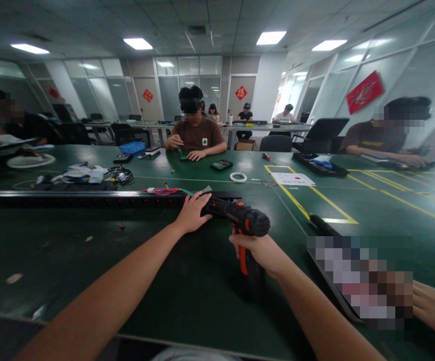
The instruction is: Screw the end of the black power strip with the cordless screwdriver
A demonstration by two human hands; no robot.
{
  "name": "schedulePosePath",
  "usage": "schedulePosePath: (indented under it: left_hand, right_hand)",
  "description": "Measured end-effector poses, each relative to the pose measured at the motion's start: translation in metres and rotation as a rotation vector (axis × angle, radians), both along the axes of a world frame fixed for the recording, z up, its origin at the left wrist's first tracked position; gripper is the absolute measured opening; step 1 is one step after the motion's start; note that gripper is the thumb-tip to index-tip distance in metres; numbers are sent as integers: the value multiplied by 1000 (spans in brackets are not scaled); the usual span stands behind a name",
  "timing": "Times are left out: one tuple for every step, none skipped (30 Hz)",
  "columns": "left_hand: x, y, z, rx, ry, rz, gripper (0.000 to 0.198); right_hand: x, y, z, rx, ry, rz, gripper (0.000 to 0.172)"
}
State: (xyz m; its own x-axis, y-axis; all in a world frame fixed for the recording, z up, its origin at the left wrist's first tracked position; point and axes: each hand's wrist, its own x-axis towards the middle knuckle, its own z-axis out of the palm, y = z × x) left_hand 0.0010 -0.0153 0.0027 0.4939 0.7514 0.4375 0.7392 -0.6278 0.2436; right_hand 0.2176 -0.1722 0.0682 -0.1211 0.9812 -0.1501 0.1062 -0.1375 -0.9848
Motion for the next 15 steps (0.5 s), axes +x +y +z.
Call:
schedulePosePath:
  left_hand:
    - [0,0,0,-2,1,-1,74]
    - [0,0,0,-3,1,-1,74]
    - [0,0,0,-5,2,-1,75]
    - [-1,0,1,-6,3,-2,75]
    - [-1,-1,1,-7,4,-2,75]
    - [-1,-1,1,-6,5,-3,75]
    - [-1,-1,1,-5,7,-4,75]
    - [-1,0,1,-4,9,-5,75]
    - [-1,0,1,-2,11,-5,76]
    - [-1,0,1,0,13,-2,76]
    - [-1,0,0,1,15,1,75]
    - [0,0,0,0,17,3,75]
    - [0,0,0,0,19,6,75]
    - [0,1,0,-1,20,8,75]
    - [0,1,-1,-1,21,8,75]
  right_hand:
    - [0,0,1,-1,-1,2,21]
    - [-1,-1,1,-2,-3,2,21]
    - [-1,-1,2,-3,-5,0,21]
    - [-1,0,1,-4,-5,-2,22]
    - [0,0,1,-8,-2,-1,22]
    - [0,0,0,-11,2,0,23]
    - [1,1,-1,-14,6,2,23]
    - [1,1,-2,-17,10,3,23]
    - [2,2,-3,-20,13,3,24]
    - [2,3,-4,-20,15,1,23]
    - [2,3,-5,-18,15,0,23]
    - [3,3,-6,-16,14,2,23]
    - [3,4,-6,-12,11,4,23]
    - [3,4,-6,-9,9,8,23]
    - [3,4,-6,-8,6,10,22]
